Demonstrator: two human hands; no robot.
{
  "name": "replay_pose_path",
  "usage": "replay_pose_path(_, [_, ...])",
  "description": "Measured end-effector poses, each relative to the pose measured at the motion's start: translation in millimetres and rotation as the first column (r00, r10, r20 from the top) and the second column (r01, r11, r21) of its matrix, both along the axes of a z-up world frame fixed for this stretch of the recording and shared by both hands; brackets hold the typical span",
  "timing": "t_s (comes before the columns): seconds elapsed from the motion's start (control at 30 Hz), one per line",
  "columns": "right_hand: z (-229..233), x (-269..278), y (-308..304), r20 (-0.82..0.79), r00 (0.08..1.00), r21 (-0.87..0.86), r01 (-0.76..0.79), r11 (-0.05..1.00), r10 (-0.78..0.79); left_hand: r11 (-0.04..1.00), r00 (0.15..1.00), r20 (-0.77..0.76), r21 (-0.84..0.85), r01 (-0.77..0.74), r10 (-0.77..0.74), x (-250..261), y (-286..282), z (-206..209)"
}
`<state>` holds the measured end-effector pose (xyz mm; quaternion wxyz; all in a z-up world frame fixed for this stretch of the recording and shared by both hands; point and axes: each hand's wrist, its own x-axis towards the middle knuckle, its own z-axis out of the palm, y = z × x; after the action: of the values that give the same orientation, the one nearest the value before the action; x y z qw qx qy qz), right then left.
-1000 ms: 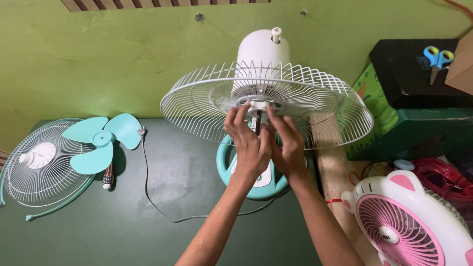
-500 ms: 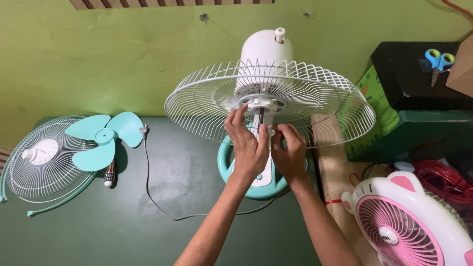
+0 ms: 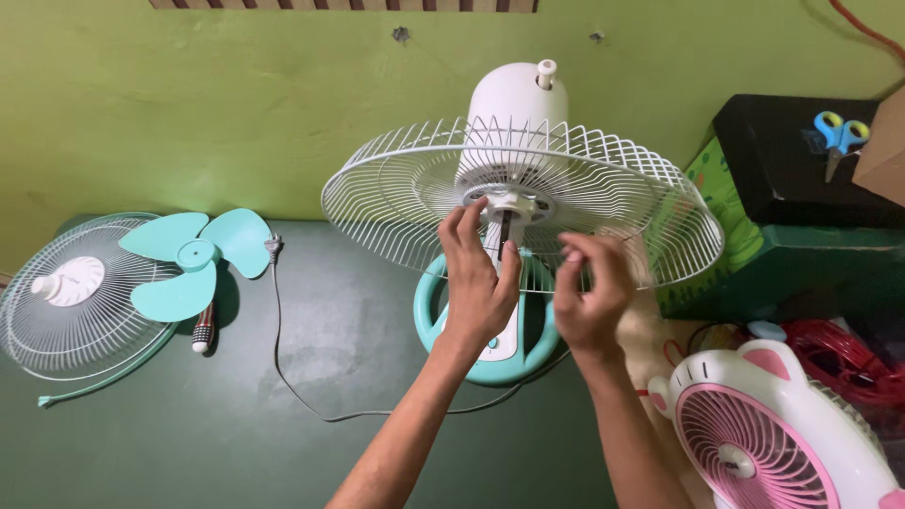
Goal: The person assembles a small table fan by attaching the front grille, securing the hub nut, installing the blades, and fastening the rear grille. They use a screwdriver to tighten the hub nut and the rear grille screws.
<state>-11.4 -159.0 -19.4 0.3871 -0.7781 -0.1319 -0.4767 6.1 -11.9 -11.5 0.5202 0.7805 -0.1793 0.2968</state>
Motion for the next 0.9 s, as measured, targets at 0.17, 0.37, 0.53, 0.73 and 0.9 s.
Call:
replay_pose_path(0.17, [17.5, -20.0, -37.8, 0.374, 0.864, 0.048, 0.344, 0.938, -0.336, 0.999, 0.999, 0.033, 0.027, 0.034, -0.035, -1.0, 1.5, 7.6])
replay_pose_path(0.37, [9.9, -4.7, -92.8, 0.035, 0.980, 0.113, 0.193, 0.975, -0.198, 0.998, 0.998, 0.030, 0.042, 0.052, -0.053, -1.7, 3.4, 12.3])
replay_pose_path(0.53, [-15.6, 14.4, -103.2, -0.072, 0.993, 0.271, -0.070, 0.960, 0.092, 0.998, 0.998, 0.022, 0.004, 0.064, -0.064, -2.5, 3.3, 9.1])
replay_pose_path(0.73, [-18.2, 21.2, -93.6, 0.018, 0.929, 0.548, -0.319, 0.774, 0.370, 0.991, 0.994, -0.013, -0.084, 0.104, -0.106, 0.7, -3.0, 5.1])
replay_pose_path(0.9, [-0.9, 21.7, -88.5, 0.066, 0.943, 0.561, -0.305, 0.770, 0.325, 0.990, 0.992, 0.031, -0.067, 0.120, -0.118, 2.3, -4.1, 7.2])
